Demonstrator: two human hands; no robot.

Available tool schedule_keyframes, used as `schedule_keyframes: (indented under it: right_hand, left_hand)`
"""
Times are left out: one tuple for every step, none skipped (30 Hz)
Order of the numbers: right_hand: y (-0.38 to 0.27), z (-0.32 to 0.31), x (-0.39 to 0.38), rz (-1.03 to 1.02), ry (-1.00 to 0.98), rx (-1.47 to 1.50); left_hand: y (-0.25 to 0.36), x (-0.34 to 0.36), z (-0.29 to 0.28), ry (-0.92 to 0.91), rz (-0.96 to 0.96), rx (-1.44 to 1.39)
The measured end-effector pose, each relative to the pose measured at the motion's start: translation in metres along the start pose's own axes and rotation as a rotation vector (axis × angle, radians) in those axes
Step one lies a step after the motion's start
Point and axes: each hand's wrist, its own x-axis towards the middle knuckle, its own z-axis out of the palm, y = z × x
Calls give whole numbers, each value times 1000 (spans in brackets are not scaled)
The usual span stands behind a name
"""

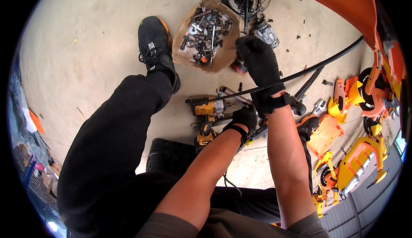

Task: The person disassembles motorcycle front forks and a triple tree assembly on the ground using a power drill, a screwdriver, and a hammer, while handling bolts and screws from a box.

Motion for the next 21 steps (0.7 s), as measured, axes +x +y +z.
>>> schedule_keyframes:
  right_hand:
    - [3,4,-1,-30,0,41]
    - [5,6,-2,-61,0,81]
    - [7,7,-3,-57,-10,42]
    - [4,8,-5,-54,-20,4]
    - [1,10,-6,-51,-30,-34]
    - [0,13,-7,-32,-52,43]
    - [-2,15,-7,-23,-68,32]
    - [-3,18,-7,-14,-85,21]
    - [-4,19,-6,-5,-103,10]
    - [-2,22,-5,-64,-106,1]
    - [0,22,-4,-42,-132,4]
    - [2,23,-3,-19,-158,7]
    - [0,24,-3,4,-185,10]
    - [-1,26,-1,-88,-126,-95]
    - [-2,29,2,-179,-67,-199]
    - [-4,34,7,-276,-10,-299]
    - [-9,40,14,-299,14,-326]
    - [-15,48,23,-323,36,-352]
    - [-18,57,32,-345,57,-375]
    - [-18,64,45,-368,27,-457]
    - [-19,75,53,-401,76,-554]
  left_hand:
    - [-1,-1,0,13,11,-15]
    - [-2,-1,0,26,22,-31]
    - [-3,-2,0,-1,27,-37]
    - [-3,-3,-3,-28,31,-42]
    - [-3,-4,-6,-55,35,-47]
    - [-1,-4,-9,-56,25,-68]
    - [0,-5,-12,-56,11,-90]
    - [1,-5,-15,-56,-4,-111]
    - [2,-6,-18,-71,-12,-108]
    - [3,-7,-21,-89,-18,-105]
    - [5,-8,-24,-107,-24,-102]
    - [6,-9,-27,-100,-35,-119]
    - [7,-10,-27,-94,-48,-136]
    - [7,-10,-28,-88,-61,-154]
    - [7,-9,-27,-110,-68,-129]
    - [3,-5,-22,-127,-79,-105]
    - [-1,-1,-15,-145,-91,-82]
    - [-6,1,-8,-127,-49,-103]
    - [-10,1,-3,-119,-37,-125]
    - [-10,3,-2,-110,-23,-151]
    - [-9,3,-1,-112,-17,-167]
